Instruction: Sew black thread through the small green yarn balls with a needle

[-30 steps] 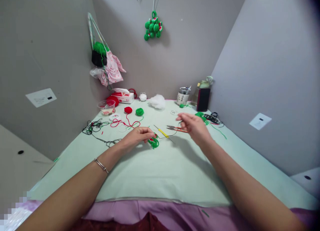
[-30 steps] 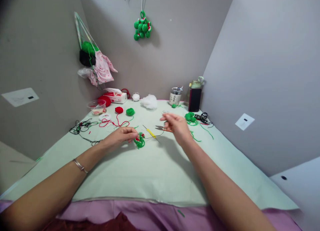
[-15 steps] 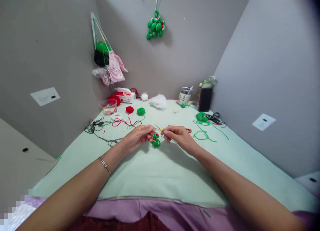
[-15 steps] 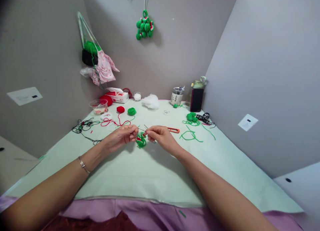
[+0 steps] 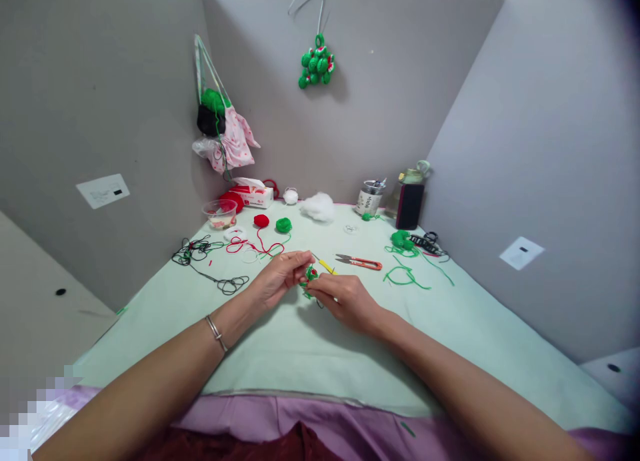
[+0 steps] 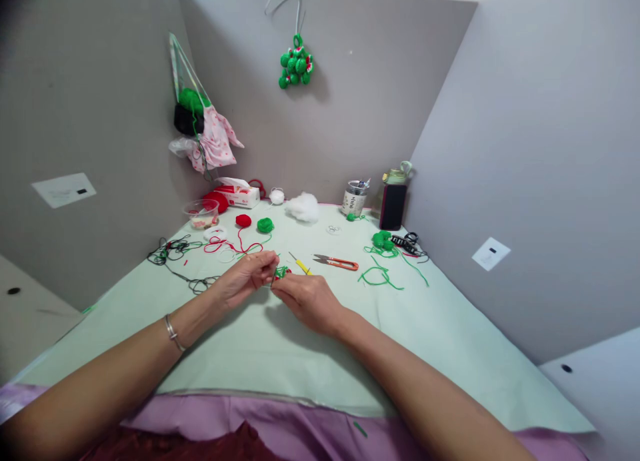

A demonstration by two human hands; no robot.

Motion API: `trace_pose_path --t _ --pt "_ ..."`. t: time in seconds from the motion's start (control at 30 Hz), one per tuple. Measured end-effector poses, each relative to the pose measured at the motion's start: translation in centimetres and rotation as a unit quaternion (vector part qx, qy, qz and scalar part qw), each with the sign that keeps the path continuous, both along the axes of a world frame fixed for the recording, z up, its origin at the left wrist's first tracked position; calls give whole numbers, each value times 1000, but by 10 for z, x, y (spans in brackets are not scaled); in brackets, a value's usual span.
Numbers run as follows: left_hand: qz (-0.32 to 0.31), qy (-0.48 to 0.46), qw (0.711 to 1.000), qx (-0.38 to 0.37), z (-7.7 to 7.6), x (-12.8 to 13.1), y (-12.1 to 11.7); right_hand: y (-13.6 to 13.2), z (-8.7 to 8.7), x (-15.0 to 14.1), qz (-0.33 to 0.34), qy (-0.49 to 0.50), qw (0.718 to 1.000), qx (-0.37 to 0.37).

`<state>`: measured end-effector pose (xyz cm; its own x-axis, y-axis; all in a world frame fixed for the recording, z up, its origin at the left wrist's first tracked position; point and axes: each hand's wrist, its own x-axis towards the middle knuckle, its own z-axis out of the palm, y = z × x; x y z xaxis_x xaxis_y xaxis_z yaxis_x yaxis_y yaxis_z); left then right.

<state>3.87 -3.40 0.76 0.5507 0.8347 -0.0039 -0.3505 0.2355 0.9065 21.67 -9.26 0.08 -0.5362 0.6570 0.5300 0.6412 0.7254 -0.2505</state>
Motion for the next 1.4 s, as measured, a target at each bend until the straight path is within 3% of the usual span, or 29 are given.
trace_pose_path --t 0.2,0.33,0.47,0.57,0.63,0.77,0.93,1.07,1.33,1.4 --pt "-61 -6 998 -20 1 -1 -1 2 -1 0 -12 -35 999 39" --pt "-46 37 998 -4 -3 0 0 -1 1 -2 -5 -8 1000 8" --pt "27 139 981 131 -8 2 -1 -3 12 -1 -16 106 991 -85" --pt "59 184 942 276 -8 2 -6 0 21 5 -59 201 965 -158" --pt "63 193 927 315 -7 2 -7 4 26 9 -82 250 942 -209" --pt "109 173 952 229 -5 2 -5 8 26 10 -85 300 911 -271" --pt "53 75 989 114 -2 -1 -1 9 22 9 -80 275 917 -277" --pt "30 48 995 79 1 -2 -1 11 21 9 -72 269 916 -288" --pt "123 31 990 57 3 -10 10 11 24 11 -94 369 886 -265" --pt "91 55 992 62 1 -10 9 12 23 13 -97 383 881 -259"
